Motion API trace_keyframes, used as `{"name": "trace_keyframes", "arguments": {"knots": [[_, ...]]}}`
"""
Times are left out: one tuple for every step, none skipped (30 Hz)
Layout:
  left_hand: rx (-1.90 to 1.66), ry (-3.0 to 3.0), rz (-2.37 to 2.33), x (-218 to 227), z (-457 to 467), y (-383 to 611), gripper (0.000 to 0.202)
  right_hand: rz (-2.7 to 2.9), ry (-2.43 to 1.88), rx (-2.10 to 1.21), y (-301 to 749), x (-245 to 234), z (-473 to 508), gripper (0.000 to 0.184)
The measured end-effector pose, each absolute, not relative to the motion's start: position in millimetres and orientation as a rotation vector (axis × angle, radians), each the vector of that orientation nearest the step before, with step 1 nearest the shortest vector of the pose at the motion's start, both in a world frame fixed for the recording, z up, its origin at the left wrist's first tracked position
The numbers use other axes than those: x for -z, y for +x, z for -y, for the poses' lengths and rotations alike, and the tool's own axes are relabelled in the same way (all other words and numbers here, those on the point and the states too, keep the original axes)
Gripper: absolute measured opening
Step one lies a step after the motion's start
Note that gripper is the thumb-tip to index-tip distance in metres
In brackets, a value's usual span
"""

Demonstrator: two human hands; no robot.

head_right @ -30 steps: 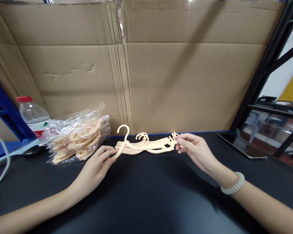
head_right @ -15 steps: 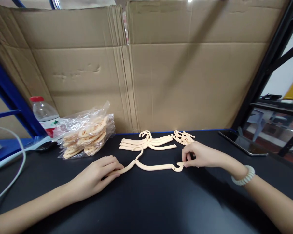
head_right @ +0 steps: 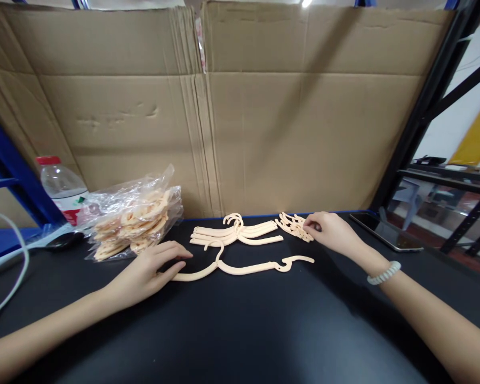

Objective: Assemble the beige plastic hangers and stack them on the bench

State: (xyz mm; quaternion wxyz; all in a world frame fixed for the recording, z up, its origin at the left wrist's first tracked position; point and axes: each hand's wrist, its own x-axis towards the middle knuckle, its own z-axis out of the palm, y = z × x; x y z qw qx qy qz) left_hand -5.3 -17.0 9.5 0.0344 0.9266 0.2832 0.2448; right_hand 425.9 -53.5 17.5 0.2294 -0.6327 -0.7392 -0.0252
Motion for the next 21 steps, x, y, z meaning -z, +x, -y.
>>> {"name": "trace_keyframes", "arguments": {"knots": [[-0.767,2.851,-0.888,-9.0,14.1,-5.1,0.02,2.025,-1.767,0.09,429.0,-15.9,51.5,0.025],[-0.776,2.855,-0.903,-8.6,11.4,-4.5,0.021,2.023,-1.781,0.098,430.9,-14.2,49.6,0.023],[-0.778,2.862,-0.919,-8.1,8.9,-3.5,0.021,2.026,-1.793,0.105,431.4,-12.4,47.9,0.022],[-0.775,2.871,-0.935,-7.6,6.6,-2.2,0.022,2.034,-1.802,0.112,430.7,-10.5,46.1,0.022],[-0.766,2.884,-0.945,-7.1,4.5,-0.5,0.024,2.044,-1.809,0.123,428.9,-8.5,44.5,0.022],[-0.753,2.897,-0.95,-6.5,2.4,1.5,0.026,2.053,-1.816,0.139,426.1,-6.5,42.8,0.023],[-0.738,2.909,-0.949,-5.8,0.4,3.6,0.028,2.058,-1.824,0.163,422.8,-4.5,41.1,0.025],[-0.725,2.919,-0.943,-5.1,-1.7,6.0,0.029,2.057,-1.832,0.194,419.3,-2.4,39.4,0.026],[-0.715,2.928,-0.932,-4.5,-3.8,8.5,0.03,2.053,-1.838,0.23,415.9,-0.5,38.0,0.026],[-0.703,2.934,-0.919,-4.0,-6.1,11.1,0.029,2.046,-1.843,0.265,412.8,1.5,36.7,0.025],[-0.69,2.939,-0.905,-3.7,-8.6,13.8,0.028,2.038,-1.847,0.297,410.3,3.4,35.6,0.025],[-0.674,2.944,-0.893,-3.6,-11.2,16.5,0.027,2.03,-1.849,0.321,408.4,5.2,34.7,0.024],[-0.659,2.95,-0.881,-3.8,-14.1,19.1,0.025,2.022,-1.851,0.339,407.1,7.0,33.9,0.024],[-0.644,2.955,-0.871,-4.2,-17.0,21.6,0.023,2.016,-1.854,0.35,406.6,8.8,33.2,0.024],[-0.632,2.959,-0.865,-4.9,-20.0,23.8,0.02,2.01,-1.857,0.355,406.8,10.5,32.3,0.024],[-0.624,2.963,-0.864,-5.7,-22.9,25.8,0.018,2.004,-1.861,0.357,407.6,12.2,31.2,0.025],[-0.62,2.965,-0.869,-6.6,-25.6,27.4,0.017,1.997,-1.865,0.358,408.9,13.9,29.9,0.026],[-0.617,2.966,-0.879,-7.6,-27.9,28.8,0.016,1.99,-1.869,0.357,410.6,15.4,28.3,0.028],[-0.613,2.966,-0.89,-8.6,-29.8,30.0,0.015,1.984,-1.872,0.355,412.7,16.7,26.6,0.029],[-0.606,2.965,-0.901,-9.6,-31.2,31.0,0.014,1.982,-1.872,0.349,414.8,17.8,24.8,0.029],[-0.596,2.965,-0.908,-10.4,-32.0,32.0,0.013,1.984,-1.868,0.34,416.9,18.6,23.1,0.03]]}}
